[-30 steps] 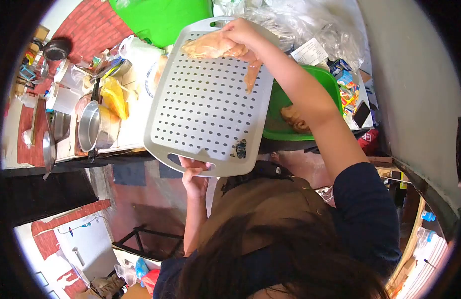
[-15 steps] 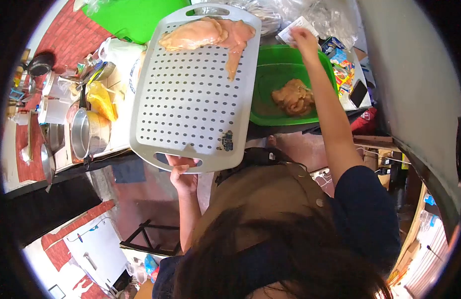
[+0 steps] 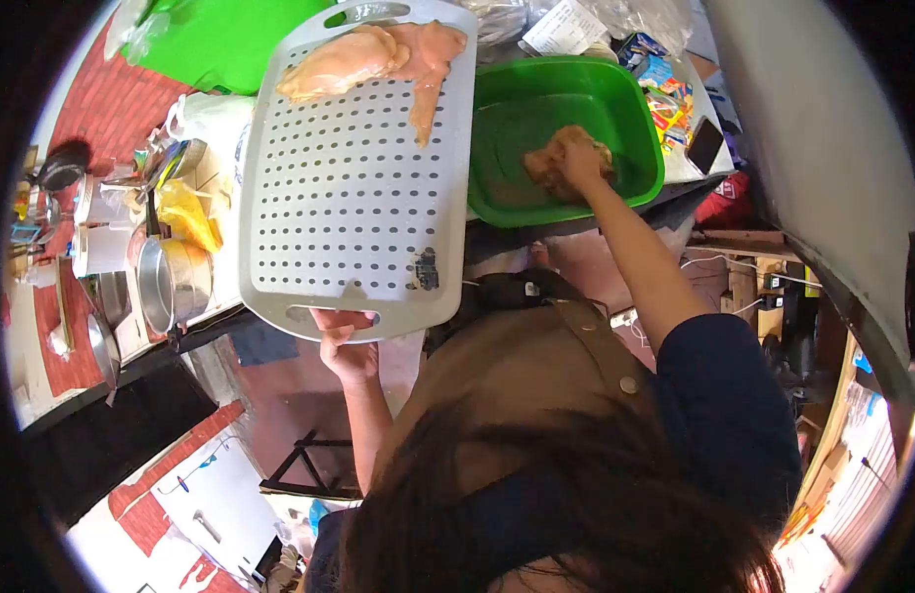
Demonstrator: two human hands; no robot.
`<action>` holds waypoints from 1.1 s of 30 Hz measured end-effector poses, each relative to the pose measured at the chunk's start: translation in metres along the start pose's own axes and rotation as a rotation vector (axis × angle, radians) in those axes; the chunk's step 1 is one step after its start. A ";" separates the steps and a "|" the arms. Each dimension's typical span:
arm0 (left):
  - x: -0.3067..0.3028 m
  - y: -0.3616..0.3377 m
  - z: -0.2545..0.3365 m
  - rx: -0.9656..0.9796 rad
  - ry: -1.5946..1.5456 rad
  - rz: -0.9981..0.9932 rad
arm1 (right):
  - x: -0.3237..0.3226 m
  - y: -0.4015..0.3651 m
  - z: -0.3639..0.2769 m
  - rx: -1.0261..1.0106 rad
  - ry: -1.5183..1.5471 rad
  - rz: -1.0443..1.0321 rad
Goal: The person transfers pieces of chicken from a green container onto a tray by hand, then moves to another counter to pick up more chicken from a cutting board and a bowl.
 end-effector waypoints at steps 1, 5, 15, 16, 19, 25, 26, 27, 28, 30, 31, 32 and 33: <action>0.001 0.000 0.000 0.004 -0.002 0.006 | -0.004 0.000 -0.002 0.039 0.028 -0.053; 0.008 0.000 0.001 0.029 0.005 0.009 | 0.025 0.016 0.017 0.127 0.151 -0.093; 0.007 0.002 0.002 0.035 0.012 -0.032 | -0.034 0.010 -0.009 0.257 0.744 -0.238; 0.007 0.003 0.001 0.039 0.008 -0.032 | -0.033 0.013 -0.010 0.279 0.848 -0.276; 0.006 0.003 0.001 0.041 -0.018 -0.026 | -0.034 0.017 -0.017 0.298 1.088 -0.331; -0.001 0.003 0.000 0.032 -0.033 -0.037 | -0.076 0.025 -0.043 0.057 1.016 -0.190; -0.002 0.003 0.000 0.041 -0.025 -0.021 | -0.090 0.022 -0.052 0.090 1.026 -0.206; -0.003 0.002 -0.001 0.050 -0.018 -0.006 | -0.103 0.018 -0.061 0.124 1.035 -0.221; -0.004 0.003 -0.001 0.059 -0.013 0.007 | -0.113 0.016 -0.065 0.158 1.093 -0.293; -0.001 0.002 -0.001 0.053 -0.020 0.009 | -0.124 0.014 -0.071 0.225 1.206 -0.440; -0.001 0.002 0.000 0.051 -0.022 0.010 | -0.122 0.017 -0.071 0.210 1.278 -0.463; -0.003 0.002 -0.001 0.047 -0.027 -0.009 | -0.119 0.021 -0.070 0.194 1.350 -0.486; -0.005 0.003 -0.002 0.044 -0.032 -0.028 | -0.124 0.022 -0.076 0.176 1.421 -0.509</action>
Point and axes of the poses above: each hand's wrist, its own y-axis towards the middle knuckle, its own x-axis out of the palm, z = x × y, the point moved 2 cm from there along y, towards the middle knuckle, and after that the axes turned 13 degrees about x, right-handed, at the moved point
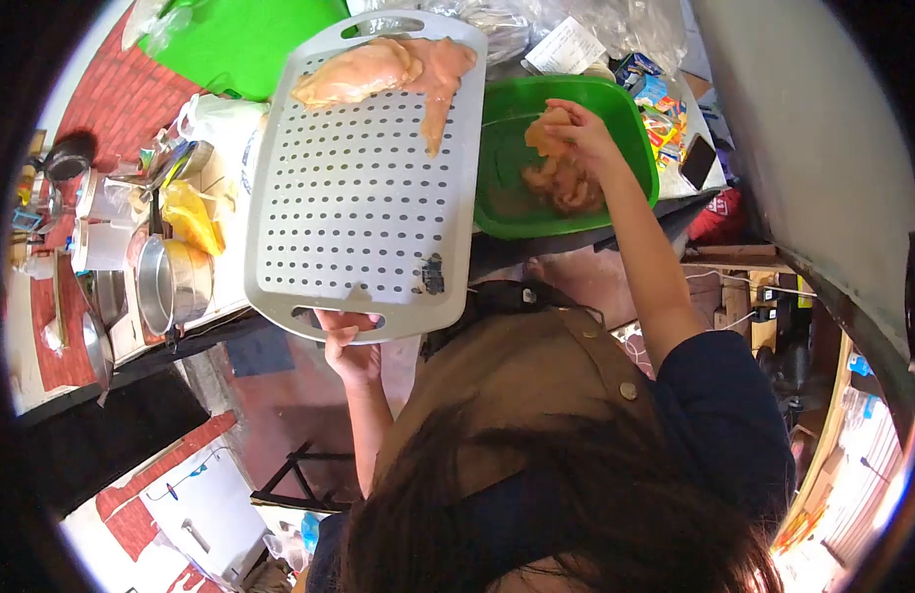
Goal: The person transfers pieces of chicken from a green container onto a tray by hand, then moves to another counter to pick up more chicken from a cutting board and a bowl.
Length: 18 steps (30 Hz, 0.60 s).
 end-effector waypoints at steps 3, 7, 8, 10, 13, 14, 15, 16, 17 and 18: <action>0.007 0.000 0.001 0.002 0.005 0.016 | 0.013 -0.013 -0.024 -0.017 0.069 -0.021; 0.006 0.000 0.001 -0.004 0.011 0.017 | 0.037 -0.032 -0.081 -0.062 -0.064 -0.065; 0.005 0.000 0.001 0.003 0.008 0.017 | 0.044 -0.036 -0.095 -0.087 -0.084 -0.101; 0.005 0.001 0.000 0.015 0.000 0.015 | 0.063 -0.047 -0.124 -0.137 -0.124 -0.171; 0.007 0.000 0.000 -0.007 -0.071 0.013 | 0.099 -0.064 -0.162 -0.257 -0.233 -0.238; 0.010 0.000 0.001 -0.013 -0.070 0.023 | 0.110 -0.067 -0.170 -0.305 -0.256 -0.272; 0.015 0.000 0.003 -0.018 -0.069 0.032 | 0.119 -0.067 -0.177 -0.348 -0.277 -0.327; 0.017 0.001 0.004 -0.023 -0.069 0.041 | 0.130 -0.070 -0.183 -0.345 -0.290 -0.350; 0.017 0.001 0.003 -0.025 -0.073 0.043 | 0.143 -0.075 -0.188 -0.342 -0.303 -0.373; 0.015 0.001 0.003 -0.026 -0.076 0.046 | 0.153 -0.076 -0.190 -0.339 -0.317 -0.396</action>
Point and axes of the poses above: each hand's wrist, its own y-axis towards the middle knuckle, its own x-axis out of the palm, z = x × y, the point moved 2 cm from there along y, towards the middle knuckle, and after that the axes turned 13 degrees about x, right-handed, at the moved point
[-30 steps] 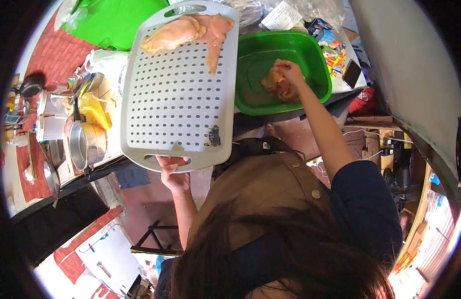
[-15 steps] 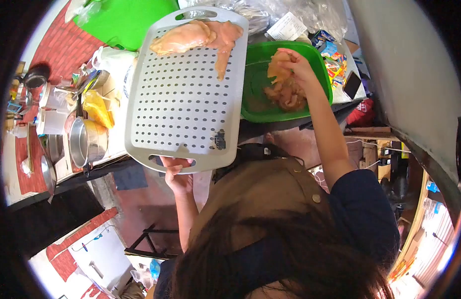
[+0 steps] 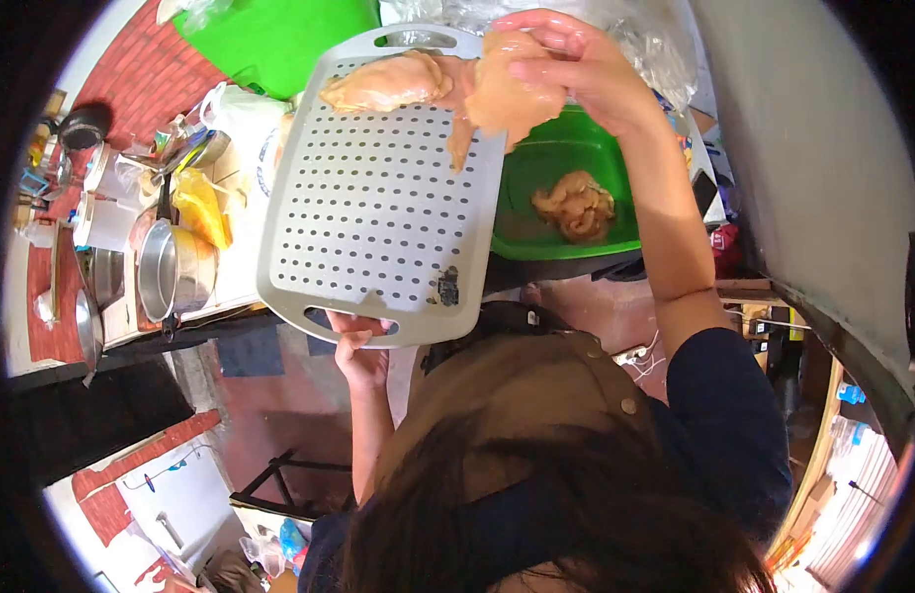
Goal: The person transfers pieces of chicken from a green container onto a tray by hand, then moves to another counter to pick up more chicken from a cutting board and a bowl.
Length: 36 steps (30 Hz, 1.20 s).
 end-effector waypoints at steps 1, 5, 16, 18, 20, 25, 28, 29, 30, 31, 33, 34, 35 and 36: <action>-0.002 0.000 -0.001 -0.001 -0.003 0.003 | 0.006 0.006 0.001 0.023 -0.003 -0.049; -0.013 -0.001 -0.004 0.018 -0.016 -0.012 | 0.018 0.034 0.025 0.136 -0.017 -0.217; -0.008 -0.003 -0.002 0.024 0.053 0.023 | -0.026 0.095 0.112 0.134 -0.283 -0.101; -0.002 -0.002 -0.001 0.022 0.079 0.040 | -0.043 0.099 0.121 0.035 -0.291 0.037; -0.006 -0.005 -0.001 0.000 0.088 0.034 | -0.059 0.088 0.119 -0.073 -0.257 0.191; -0.019 -0.004 -0.002 -0.039 0.087 0.019 | -0.124 0.042 0.222 0.049 -0.619 0.596; -0.017 -0.003 -0.002 -0.031 0.079 -0.009 | -0.146 -0.002 0.312 0.671 -0.867 0.432; -0.015 -0.002 -0.002 -0.022 0.070 -0.026 | -0.148 -0.022 0.343 0.603 -0.899 0.393; -0.016 -0.002 -0.002 -0.025 0.073 -0.019 | -0.146 -0.038 0.365 0.535 -0.931 0.354; -0.019 -0.002 -0.002 -0.029 0.076 -0.014 | -0.134 -0.049 0.360 0.554 -1.085 0.307; -0.017 -0.002 -0.001 -0.034 0.080 -0.001 | -0.105 -0.065 0.334 0.594 -1.388 0.208; -0.011 -0.002 0.000 -0.032 0.079 0.009 | -0.106 -0.065 0.343 0.605 -1.414 0.240; -0.007 -0.003 0.000 -0.030 0.078 0.019 | -0.108 -0.064 0.358 0.616 -1.440 0.271; -0.009 -0.002 0.000 -0.031 0.080 0.005 | -0.104 -0.063 0.356 0.626 -1.465 0.303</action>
Point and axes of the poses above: each hand's wrist, its own y-axis towards the middle knuckle, its own x-axis out of the palm, z = x × y, the point moved 2 cm from there along y, towards the middle knuckle, and after that the axes turned 13 degrees about x, right-handed, at the moved point
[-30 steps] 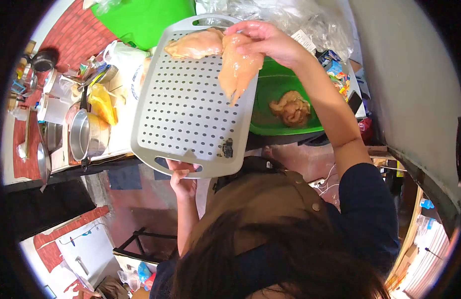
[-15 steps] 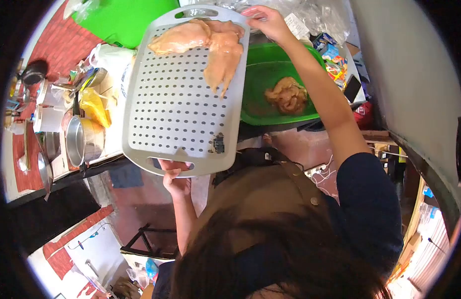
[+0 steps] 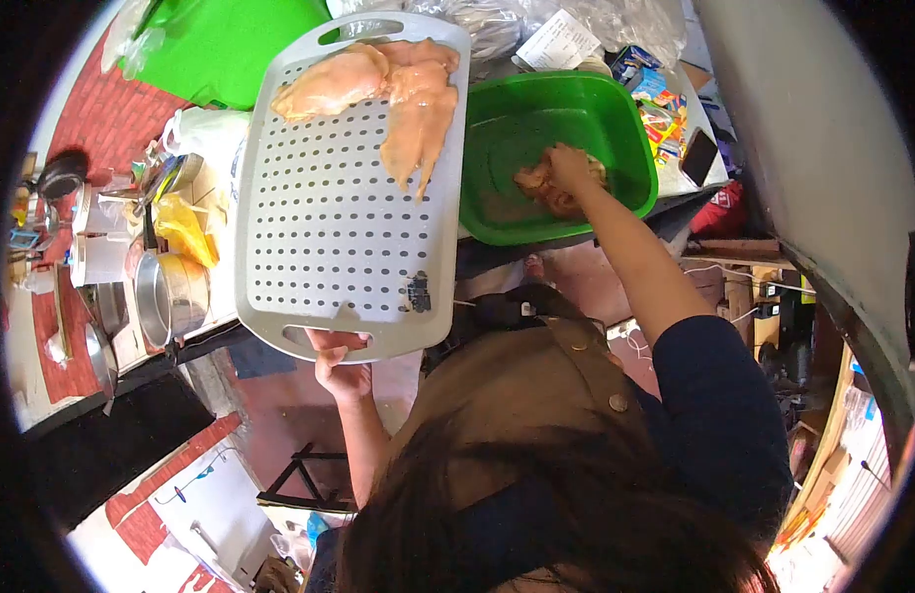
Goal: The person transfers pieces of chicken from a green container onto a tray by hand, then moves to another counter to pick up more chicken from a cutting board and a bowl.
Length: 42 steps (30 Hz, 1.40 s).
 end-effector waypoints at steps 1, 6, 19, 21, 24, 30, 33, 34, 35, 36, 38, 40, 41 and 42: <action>-0.003 0.000 0.000 0.000 0.003 -0.014 | -0.003 -0.002 -0.001 -0.012 -0.018 0.022; -0.002 0.002 0.002 -0.004 -0.002 -0.032 | -0.008 0.003 0.000 0.032 0.045 0.019; -0.010 0.002 -0.001 0.053 0.036 -0.033 | 0.011 -0.005 -0.005 -0.202 -0.097 0.097; -0.007 0.002 0.000 0.062 0.036 -0.034 | 0.018 -0.002 -0.010 -0.273 -0.188 0.187; -0.004 0.003 0.001 0.065 0.035 -0.039 | 0.016 0.006 -0.005 -0.145 -0.077 0.004; -0.004 0.002 0.001 0.046 0.017 -0.038 | -0.027 0.012 0.017 0.024 0.689 -0.221; 0.001 0.002 0.002 0.019 -0.012 -0.020 | -0.031 0.013 0.026 -0.043 1.174 -0.281; 0.001 0.002 0.002 0.021 -0.021 -0.016 | -0.033 0.010 0.026 -0.011 1.333 -0.354; 0.000 0.002 0.002 0.024 -0.030 -0.010 | -0.033 0.005 0.026 0.020 1.491 -0.429; -0.002 0.003 0.002 0.031 -0.012 -0.026 | -0.034 0.001 0.024 0.052 1.647 -0.507; -0.008 0.004 0.001 0.043 0.027 -0.053 | -0.029 -0.002 0.023 0.102 1.794 -0.535; -0.007 0.004 0.001 0.035 0.017 -0.066 | -0.038 -0.011 0.017 0.152 1.965 -0.558; -0.006 0.004 0.001 0.030 0.012 -0.072 | -0.042 -0.015 0.013 0.176 2.061 -0.568; -0.005 0.004 0.001 0.029 0.013 -0.070 | -0.049 -0.020 0.009 0.201 2.158 -0.578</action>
Point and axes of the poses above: each hand's wrist, its own y-axis towards the middle knuckle, its own x-axis out of the palm, z = x × y, the point moved 2 cm from there along y, towards the middle knuckle, and after that the axes turned 13 degrees about x, right-handed, at the moved point
